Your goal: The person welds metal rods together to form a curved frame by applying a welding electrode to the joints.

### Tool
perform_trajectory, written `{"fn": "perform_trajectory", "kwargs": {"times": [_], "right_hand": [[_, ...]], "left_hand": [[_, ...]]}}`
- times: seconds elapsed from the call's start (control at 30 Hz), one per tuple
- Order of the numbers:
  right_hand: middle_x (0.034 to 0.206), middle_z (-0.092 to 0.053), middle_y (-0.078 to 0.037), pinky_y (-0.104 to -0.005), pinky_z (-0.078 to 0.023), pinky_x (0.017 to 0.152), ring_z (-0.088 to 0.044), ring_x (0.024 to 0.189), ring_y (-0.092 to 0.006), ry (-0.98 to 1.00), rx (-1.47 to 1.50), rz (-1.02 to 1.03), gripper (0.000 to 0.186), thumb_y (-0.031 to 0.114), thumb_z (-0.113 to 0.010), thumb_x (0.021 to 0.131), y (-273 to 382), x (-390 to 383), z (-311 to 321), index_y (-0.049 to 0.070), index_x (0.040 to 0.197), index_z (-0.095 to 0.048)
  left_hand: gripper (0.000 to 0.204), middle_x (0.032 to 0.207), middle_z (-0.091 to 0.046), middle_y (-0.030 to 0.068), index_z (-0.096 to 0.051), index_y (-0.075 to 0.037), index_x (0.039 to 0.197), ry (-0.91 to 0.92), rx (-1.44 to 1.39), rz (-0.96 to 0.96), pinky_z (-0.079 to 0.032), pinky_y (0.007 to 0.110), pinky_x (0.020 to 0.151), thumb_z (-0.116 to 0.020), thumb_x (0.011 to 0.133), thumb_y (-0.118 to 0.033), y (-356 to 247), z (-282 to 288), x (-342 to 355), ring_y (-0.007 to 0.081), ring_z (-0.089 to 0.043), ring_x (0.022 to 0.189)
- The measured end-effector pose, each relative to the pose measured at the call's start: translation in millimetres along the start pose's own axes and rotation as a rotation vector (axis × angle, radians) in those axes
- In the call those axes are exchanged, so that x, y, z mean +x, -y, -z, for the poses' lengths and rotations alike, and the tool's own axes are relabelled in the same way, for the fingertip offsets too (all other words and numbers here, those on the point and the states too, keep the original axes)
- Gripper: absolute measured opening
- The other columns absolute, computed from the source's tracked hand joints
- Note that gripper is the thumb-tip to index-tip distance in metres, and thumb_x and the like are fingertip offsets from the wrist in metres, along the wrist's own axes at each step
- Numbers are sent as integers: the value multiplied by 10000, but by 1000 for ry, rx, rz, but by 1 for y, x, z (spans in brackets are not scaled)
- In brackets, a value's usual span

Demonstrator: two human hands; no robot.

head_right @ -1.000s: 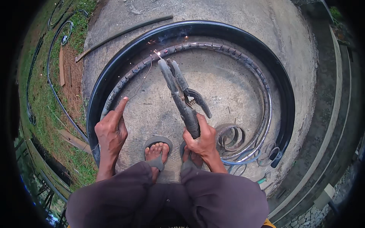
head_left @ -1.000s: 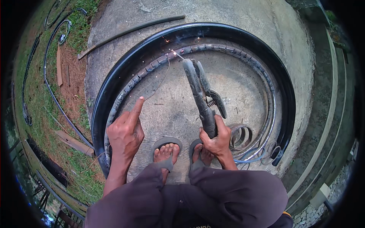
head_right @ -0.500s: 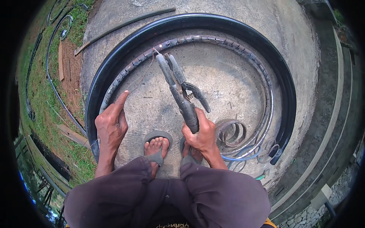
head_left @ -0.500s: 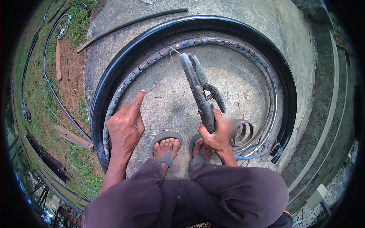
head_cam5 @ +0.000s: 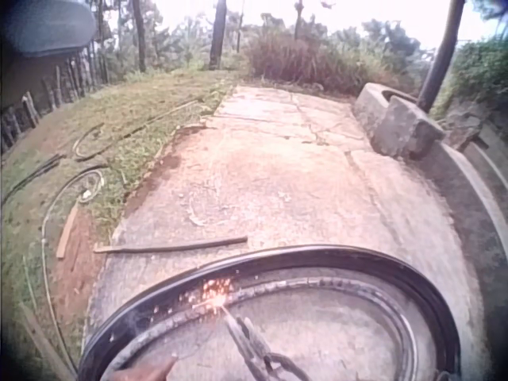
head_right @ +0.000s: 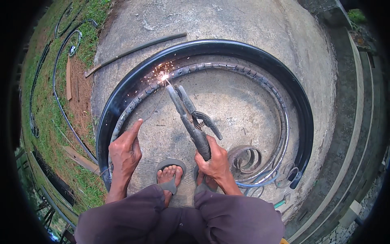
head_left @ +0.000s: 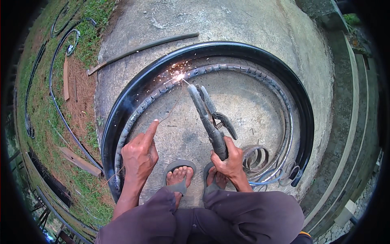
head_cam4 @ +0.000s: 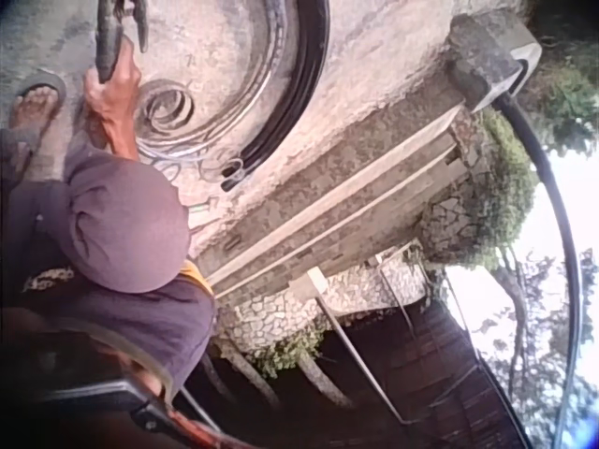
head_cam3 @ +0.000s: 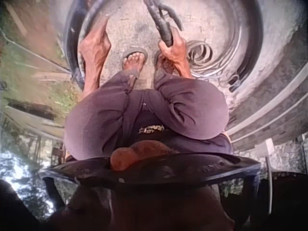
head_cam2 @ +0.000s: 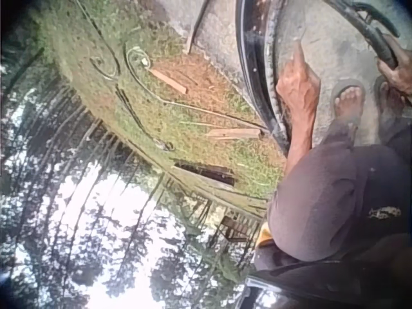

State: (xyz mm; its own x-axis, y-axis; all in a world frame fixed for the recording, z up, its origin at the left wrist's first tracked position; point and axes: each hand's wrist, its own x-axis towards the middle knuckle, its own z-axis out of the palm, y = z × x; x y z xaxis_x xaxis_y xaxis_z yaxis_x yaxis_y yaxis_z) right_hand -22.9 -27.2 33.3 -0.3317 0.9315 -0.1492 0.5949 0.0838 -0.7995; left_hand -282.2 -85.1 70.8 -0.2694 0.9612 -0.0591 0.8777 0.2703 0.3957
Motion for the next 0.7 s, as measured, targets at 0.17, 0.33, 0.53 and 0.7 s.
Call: {"fn": "perform_trajectory", "kwargs": {"times": [0.17, 0.33, 0.53, 0.7], "right_hand": [[699, -642, -153, -354, -515, 549, -682, 590, -242, 12, -11, 11, 447, 112, -758, 742, -2, 0, 1, -36, 1121, -572], [716, -648, -149, -353, -516, 554, -683, 597, -242, 2, -11, -21, 429, 107, -755, 743, 0, 0, 1, -36, 1107, -578], [738, -662, -146, -347, -516, 556, -696, 614, -243, -15, 13, -2, 406, 100, -753, 737, 3, 0, 0, -24, 1086, -588], [737, -661, -144, -346, -516, 556, -693, 612, -242, -16, 6, -5, 419, 106, -760, 730, 2, 0, 1, -20, 1092, -591]], "left_hand": [[578, 744, -627, 121, -649, -184, 1322, -6, -9, 0, -477, 396, 575, -618, 794, 51, 1, 0, 0, 287, -624, 614], [566, 760, -638, 124, -657, -174, 1308, -1, -28, 9, -485, 393, 585, -617, 791, 53, 0, -3, 2, 293, -625, 618], [563, 694, -589, 107, -657, -180, 1314, -46, -14, -4, -460, 390, 561, -625, 805, 60, -4, 10, 0, 275, -584, 571], [582, 691, -583, 105, -647, -188, 1333, -34, -2, 0, -459, 390, 560, -627, 808, 62, -2, 15, -6, 269, -578, 567]]}}
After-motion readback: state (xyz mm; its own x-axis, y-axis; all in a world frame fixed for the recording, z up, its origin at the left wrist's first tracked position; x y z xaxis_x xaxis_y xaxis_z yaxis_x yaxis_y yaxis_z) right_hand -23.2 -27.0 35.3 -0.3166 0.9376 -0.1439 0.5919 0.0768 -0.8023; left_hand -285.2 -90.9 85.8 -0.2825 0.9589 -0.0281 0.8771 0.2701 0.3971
